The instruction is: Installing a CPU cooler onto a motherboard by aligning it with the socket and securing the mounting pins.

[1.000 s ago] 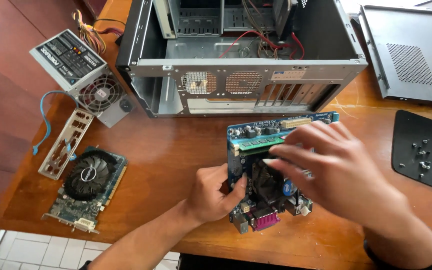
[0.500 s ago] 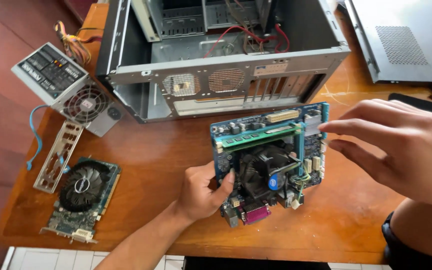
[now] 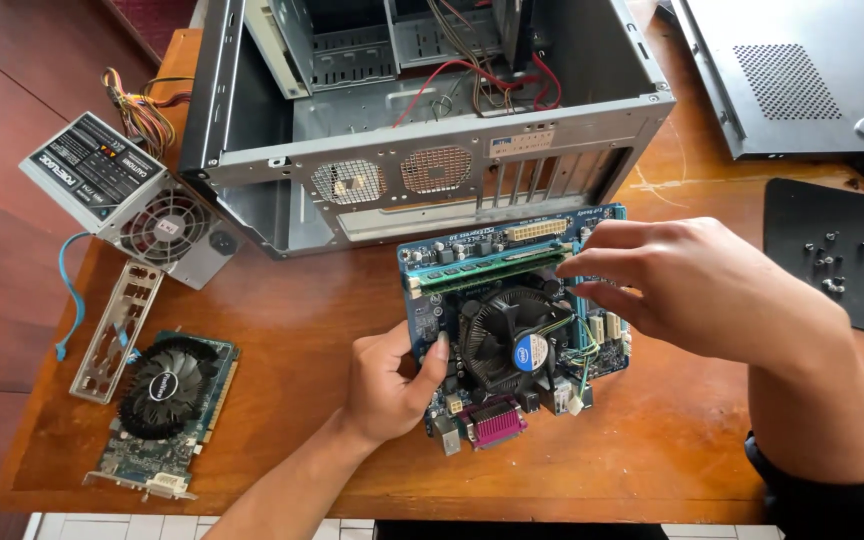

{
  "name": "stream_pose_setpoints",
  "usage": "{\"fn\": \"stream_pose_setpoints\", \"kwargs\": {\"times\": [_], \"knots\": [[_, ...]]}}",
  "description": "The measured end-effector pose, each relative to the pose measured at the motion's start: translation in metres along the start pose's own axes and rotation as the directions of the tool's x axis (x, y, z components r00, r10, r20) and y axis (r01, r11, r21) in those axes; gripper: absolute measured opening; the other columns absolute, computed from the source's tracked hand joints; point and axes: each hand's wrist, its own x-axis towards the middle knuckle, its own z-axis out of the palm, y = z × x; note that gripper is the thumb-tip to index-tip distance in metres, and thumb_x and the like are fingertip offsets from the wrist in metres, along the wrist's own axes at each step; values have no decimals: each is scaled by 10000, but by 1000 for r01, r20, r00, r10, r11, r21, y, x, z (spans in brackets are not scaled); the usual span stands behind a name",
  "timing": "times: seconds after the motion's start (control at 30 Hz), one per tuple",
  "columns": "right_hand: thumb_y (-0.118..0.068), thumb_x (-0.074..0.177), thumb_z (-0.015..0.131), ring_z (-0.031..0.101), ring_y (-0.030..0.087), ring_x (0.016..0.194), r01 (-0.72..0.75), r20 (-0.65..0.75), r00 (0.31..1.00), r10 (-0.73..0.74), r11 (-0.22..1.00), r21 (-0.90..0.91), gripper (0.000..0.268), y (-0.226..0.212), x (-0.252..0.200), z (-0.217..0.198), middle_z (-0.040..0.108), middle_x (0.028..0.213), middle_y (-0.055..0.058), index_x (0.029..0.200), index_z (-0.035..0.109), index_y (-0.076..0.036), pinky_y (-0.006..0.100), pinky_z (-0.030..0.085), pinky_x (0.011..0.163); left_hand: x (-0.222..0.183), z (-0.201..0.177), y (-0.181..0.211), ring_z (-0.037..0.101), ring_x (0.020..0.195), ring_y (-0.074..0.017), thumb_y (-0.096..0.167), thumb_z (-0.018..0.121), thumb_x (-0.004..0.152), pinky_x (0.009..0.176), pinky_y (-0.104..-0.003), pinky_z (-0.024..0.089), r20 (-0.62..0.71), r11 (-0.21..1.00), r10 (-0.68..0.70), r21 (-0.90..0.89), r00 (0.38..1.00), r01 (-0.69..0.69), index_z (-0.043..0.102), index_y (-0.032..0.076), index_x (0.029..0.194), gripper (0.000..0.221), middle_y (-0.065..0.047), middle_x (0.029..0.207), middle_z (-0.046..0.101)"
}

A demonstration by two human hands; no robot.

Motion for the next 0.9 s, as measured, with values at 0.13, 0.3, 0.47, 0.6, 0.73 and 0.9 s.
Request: {"fn": "stream_pose_setpoints", "kwargs": {"times": [0.13, 0.3, 0.47, 0.6, 0.73, 0.9], "knots": [[-341, 975, 650, 642, 278, 609, 72, -70, 995, -74, 997, -34, 207, -3, 5, 5, 694, 790, -28, 1012, 780, -184, 429, 501, 521, -1, -1, -1, 434, 481, -90, 308, 562, 1003, 438, -266, 346, -11, 1000, 5, 20, 1000, -5, 580, 91, 729, 350, 43, 589, 523], [-395, 999, 621, 653, 257, 626, 19, -59, 998, -23, 997, -79, 263, -5, 9, 14, 662, 716, -43, 894, 773, -209, 420, 479, 500, 0, -1, 1, 449, 487, -95, 292, 552, 1008, 440, -268, 357, -4, 999, 37, 13, 999, -36, 579, 91, 731, 343, 38, 599, 530], [-434, 1021, 610, 603, 244, 587, -46, -31, 999, 43, 991, -123, 369, -8, 9, 20, 555, 612, -34, 738, 694, -213, 410, 429, 474, -1, -1, 0, 464, 506, -109, 268, 555, 1005, 465, -276, 380, -3, 997, 66, 34, 998, -66, 586, 90, 748, 314, 31, 619, 539], [-447, 1020, 607, 583, 257, 567, -117, 15, 993, 119, 989, -94, 390, -8, 9, 23, 561, 608, -27, 723, 656, -198, 411, 425, 492, -1, 0, -1, 461, 504, -111, 264, 553, 1006, 461, -277, 374, -8, 997, 72, 33, 997, -72, 581, 87, 743, 318, 28, 619, 541], [-434, 1031, 587, 572, 285, 577, -166, 49, 985, 167, 985, -39, 422, -9, 10, 24, 578, 625, -16, 699, 613, -174, 419, 427, 523, -1, -1, -1, 472, 505, -111, 279, 547, 1009, 462, -278, 381, -6, 997, 70, 35, 998, -70, 596, 87, 755, 322, 26, 624, 556], [-416, 1033, 587, 572, 313, 596, -174, 81, 982, 172, 985, 20, 438, -8, 12, 24, 575, 620, 12, 690, 566, -144, 426, 431, 573, -1, 0, -2, 449, 493, -118, 275, 549, 1004, 457, -286, 361, -8, 994, 89, 57, 996, -89, 559, 97, 722, 333, 26, 600, 523]]}}
